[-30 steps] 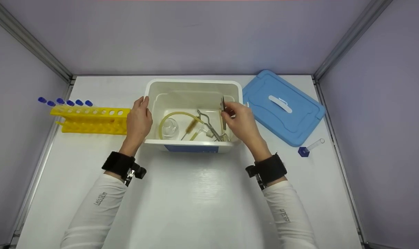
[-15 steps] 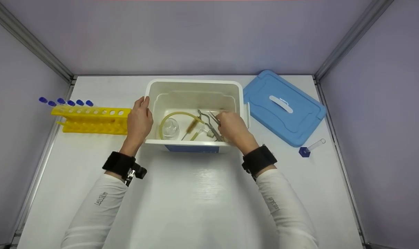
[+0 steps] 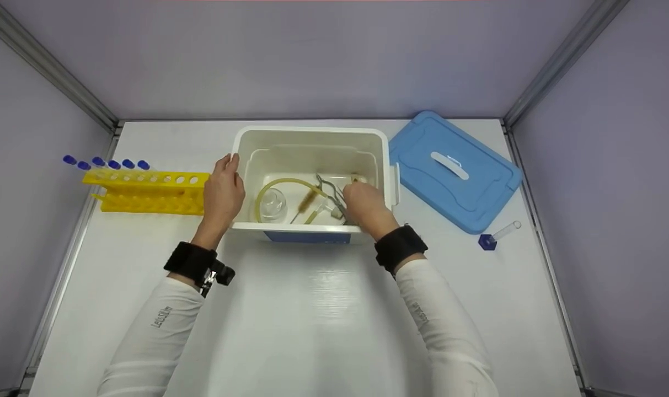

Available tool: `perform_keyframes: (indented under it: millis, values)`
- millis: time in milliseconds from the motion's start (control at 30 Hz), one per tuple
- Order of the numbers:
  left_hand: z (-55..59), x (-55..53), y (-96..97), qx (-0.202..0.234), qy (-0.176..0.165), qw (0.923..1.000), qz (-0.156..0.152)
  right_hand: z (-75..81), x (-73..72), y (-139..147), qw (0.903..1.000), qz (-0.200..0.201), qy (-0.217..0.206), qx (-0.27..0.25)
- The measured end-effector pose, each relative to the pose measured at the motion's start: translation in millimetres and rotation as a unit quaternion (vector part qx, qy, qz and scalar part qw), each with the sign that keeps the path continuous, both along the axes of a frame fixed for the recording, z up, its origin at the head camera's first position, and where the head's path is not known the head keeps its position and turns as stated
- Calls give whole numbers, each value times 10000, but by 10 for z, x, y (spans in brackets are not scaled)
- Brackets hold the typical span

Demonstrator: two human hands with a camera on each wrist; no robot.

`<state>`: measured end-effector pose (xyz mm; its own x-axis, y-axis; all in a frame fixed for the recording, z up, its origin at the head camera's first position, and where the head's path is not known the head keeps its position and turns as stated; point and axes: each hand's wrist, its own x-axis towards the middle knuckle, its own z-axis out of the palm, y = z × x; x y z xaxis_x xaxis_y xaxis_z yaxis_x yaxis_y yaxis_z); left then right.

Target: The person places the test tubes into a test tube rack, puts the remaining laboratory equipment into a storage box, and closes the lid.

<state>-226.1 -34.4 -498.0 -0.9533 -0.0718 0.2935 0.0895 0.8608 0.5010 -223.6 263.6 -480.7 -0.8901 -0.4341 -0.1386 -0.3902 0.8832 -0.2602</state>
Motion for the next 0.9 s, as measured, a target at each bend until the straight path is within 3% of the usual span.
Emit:
perform_keyframes:
  millis: [267,467,633,900]
  values:
    - [-13,1,1,86,15,10000,-48,-60,22,23,10000,11,-24,44]
    - [3,-6,-7,61,9,10000,-43,79,106,29,9964,-244,52,-805]
    - [6,3,-18,47,34,10000,-63,209,192,56,9799,-662,399,-1841]
    - [-1,13,-13,135,79,9998,-106,332,355,332,9353,-1274,1756,-2794]
